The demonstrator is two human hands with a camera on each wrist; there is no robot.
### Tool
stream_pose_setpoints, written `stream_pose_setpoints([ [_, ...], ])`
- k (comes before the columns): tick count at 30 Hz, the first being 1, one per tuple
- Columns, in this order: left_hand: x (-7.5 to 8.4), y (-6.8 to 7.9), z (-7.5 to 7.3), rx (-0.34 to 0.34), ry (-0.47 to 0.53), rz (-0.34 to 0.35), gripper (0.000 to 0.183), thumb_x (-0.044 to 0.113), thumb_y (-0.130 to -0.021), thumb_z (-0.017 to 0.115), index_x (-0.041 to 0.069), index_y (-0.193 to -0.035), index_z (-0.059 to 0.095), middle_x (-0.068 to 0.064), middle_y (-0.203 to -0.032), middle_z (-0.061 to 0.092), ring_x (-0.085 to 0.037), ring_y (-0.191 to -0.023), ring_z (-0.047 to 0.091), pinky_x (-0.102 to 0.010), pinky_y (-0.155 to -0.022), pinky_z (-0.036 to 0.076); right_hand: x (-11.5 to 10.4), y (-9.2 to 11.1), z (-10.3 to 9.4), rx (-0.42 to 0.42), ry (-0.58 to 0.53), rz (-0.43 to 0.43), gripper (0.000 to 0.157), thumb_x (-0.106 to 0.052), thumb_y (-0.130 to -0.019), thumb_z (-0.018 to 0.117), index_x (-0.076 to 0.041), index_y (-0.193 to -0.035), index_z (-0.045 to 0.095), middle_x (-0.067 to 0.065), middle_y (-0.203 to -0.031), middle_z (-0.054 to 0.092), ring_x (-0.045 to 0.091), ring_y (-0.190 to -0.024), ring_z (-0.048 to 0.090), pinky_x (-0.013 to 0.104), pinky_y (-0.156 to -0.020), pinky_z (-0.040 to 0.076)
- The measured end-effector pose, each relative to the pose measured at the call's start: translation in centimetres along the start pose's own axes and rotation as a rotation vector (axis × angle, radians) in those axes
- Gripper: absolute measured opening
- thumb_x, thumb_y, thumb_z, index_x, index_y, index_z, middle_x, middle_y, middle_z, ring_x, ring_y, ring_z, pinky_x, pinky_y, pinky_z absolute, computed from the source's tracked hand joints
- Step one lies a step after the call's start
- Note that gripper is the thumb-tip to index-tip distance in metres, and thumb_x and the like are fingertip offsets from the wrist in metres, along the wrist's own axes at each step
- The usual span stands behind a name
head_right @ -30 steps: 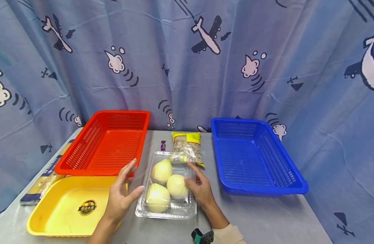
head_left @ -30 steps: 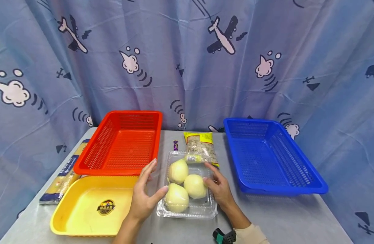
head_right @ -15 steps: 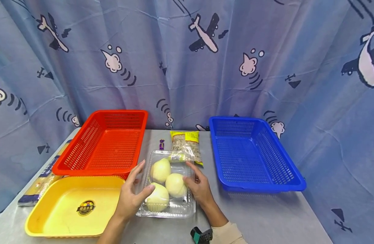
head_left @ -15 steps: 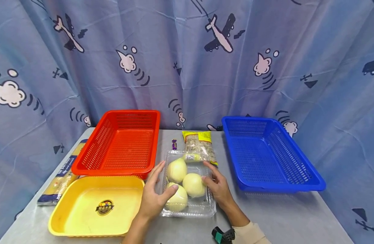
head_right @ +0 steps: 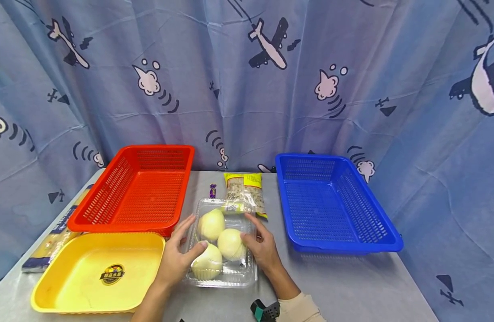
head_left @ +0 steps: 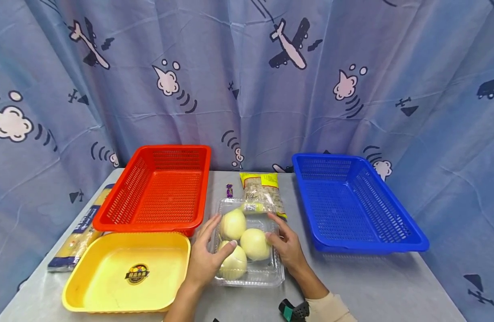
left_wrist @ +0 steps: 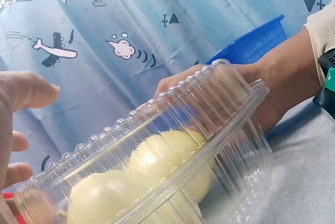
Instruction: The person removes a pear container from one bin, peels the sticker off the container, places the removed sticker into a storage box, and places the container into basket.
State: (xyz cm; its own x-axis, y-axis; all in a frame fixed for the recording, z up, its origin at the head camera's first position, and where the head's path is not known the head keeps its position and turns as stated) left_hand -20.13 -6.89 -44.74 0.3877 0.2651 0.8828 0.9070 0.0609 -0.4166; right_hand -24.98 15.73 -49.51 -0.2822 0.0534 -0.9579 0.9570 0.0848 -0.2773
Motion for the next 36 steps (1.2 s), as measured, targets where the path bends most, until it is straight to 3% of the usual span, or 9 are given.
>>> stream_pose_setpoints([
  [5, -0.2, 0.0, 0.1, 0.000, -0.024, -0.021, 0.062, 0.021, -0.077, 0.078, 0.002, -0.132, 0.058, -0.010, -0.142, 0.048, -0.036, -0.131, 0.036, -0.059, -0.104, 0.026, 0.0, -0.1, 0.0, 0.008, 0.009, -0.006, 0.053, -0.003, -0.088, 0.064, -0.009, -0.139, 0.053, 0.027, -0.097, 0.059, 0.018, -0.075, 0.056, 0.027, -0.063, 0.048],
  [13, -0.5, -0.4, 0.1, -0.006, -0.041, -0.045, 0.058, 0.020, -0.077, 0.078, -0.001, -0.129, 0.060, -0.017, -0.142, 0.046, -0.039, -0.131, 0.038, -0.058, -0.105, 0.028, -0.2, -0.3, 0.2, -0.004, 0.004, -0.013, 0.052, -0.002, -0.088, 0.063, -0.009, -0.139, 0.053, 0.030, -0.110, 0.057, 0.019, -0.079, 0.056, 0.027, -0.067, 0.048],
  [15, -0.6, -0.5, 0.0, -0.006, -0.040, -0.068, 0.058, 0.020, -0.077, 0.078, -0.002, -0.128, 0.060, -0.018, -0.142, 0.046, -0.040, -0.131, 0.038, -0.057, -0.105, 0.028, -0.3, -0.3, 0.2, 0.000, 0.004, -0.013, 0.052, -0.003, -0.088, 0.063, -0.009, -0.139, 0.053, 0.030, -0.112, 0.057, 0.019, -0.080, 0.056, 0.028, -0.067, 0.048],
  [22, -1.3, -0.5, 0.1, -0.013, -0.038, -0.208, 0.057, 0.018, -0.076, 0.078, -0.001, -0.127, 0.062, -0.024, -0.143, 0.041, -0.045, -0.130, 0.035, -0.060, -0.105, 0.025, -0.3, -0.2, 0.2, 0.011, 0.016, -0.012, 0.052, -0.003, -0.088, 0.063, -0.009, -0.138, 0.053, 0.013, -0.080, 0.059, 0.017, -0.070, 0.056, 0.027, -0.062, 0.048],
  [26, -1.6, -0.4, 0.1, -0.003, -0.030, -0.245, 0.056, 0.014, -0.075, 0.078, 0.000, -0.126, 0.063, -0.028, -0.140, 0.042, -0.047, -0.128, 0.038, -0.060, -0.104, 0.027, -0.2, -0.2, 0.1, 0.013, 0.025, -0.010, 0.052, -0.004, -0.088, 0.063, -0.009, -0.139, 0.053, 0.010, -0.078, 0.058, 0.016, -0.070, 0.055, 0.027, -0.062, 0.048],
  [31, -1.7, -0.3, 0.2, 0.005, 0.025, -0.277, 0.052, 0.008, -0.076, 0.077, 0.000, -0.125, 0.063, -0.022, -0.132, 0.053, -0.043, -0.127, 0.041, -0.058, -0.103, 0.030, 0.0, -0.2, 0.0, 0.013, 0.056, 0.017, 0.052, -0.007, -0.088, 0.064, -0.012, -0.139, 0.054, 0.013, -0.084, 0.059, 0.018, -0.073, 0.054, 0.028, -0.063, 0.047],
  [34, -1.9, -0.2, 0.1, 0.008, 0.030, -0.315, 0.051, 0.007, -0.077, 0.077, 0.004, -0.126, 0.064, -0.017, -0.126, 0.058, -0.036, -0.111, 0.051, -0.051, -0.093, 0.042, -0.1, -0.1, -0.1, 0.012, 0.068, 0.052, 0.052, -0.008, -0.088, 0.065, -0.014, -0.139, 0.054, 0.013, -0.086, 0.060, 0.019, -0.076, 0.054, 0.028, -0.064, 0.047],
  [36, -2.0, -0.1, 0.0, 0.001, 0.027, -0.341, 0.052, 0.006, -0.076, 0.076, 0.005, -0.127, 0.064, -0.016, -0.102, 0.065, -0.026, -0.086, 0.057, -0.039, -0.076, 0.049, -0.2, 0.0, -0.1, 0.015, 0.079, 0.079, 0.053, -0.009, -0.088, 0.066, -0.015, -0.139, 0.054, 0.011, -0.084, 0.057, 0.020, -0.077, 0.052, 0.028, -0.064, 0.046],
])
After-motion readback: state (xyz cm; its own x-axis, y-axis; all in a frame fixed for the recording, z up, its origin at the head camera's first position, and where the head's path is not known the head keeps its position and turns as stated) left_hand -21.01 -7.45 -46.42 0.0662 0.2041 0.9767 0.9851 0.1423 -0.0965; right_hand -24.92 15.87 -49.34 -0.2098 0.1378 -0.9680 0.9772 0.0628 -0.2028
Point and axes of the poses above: each hand's wrist, its own y-axis away from the middle knuckle, its own z-axis out of the palm, x = y × z, the point moved 7 cm from there along -y, towards the middle knuckle
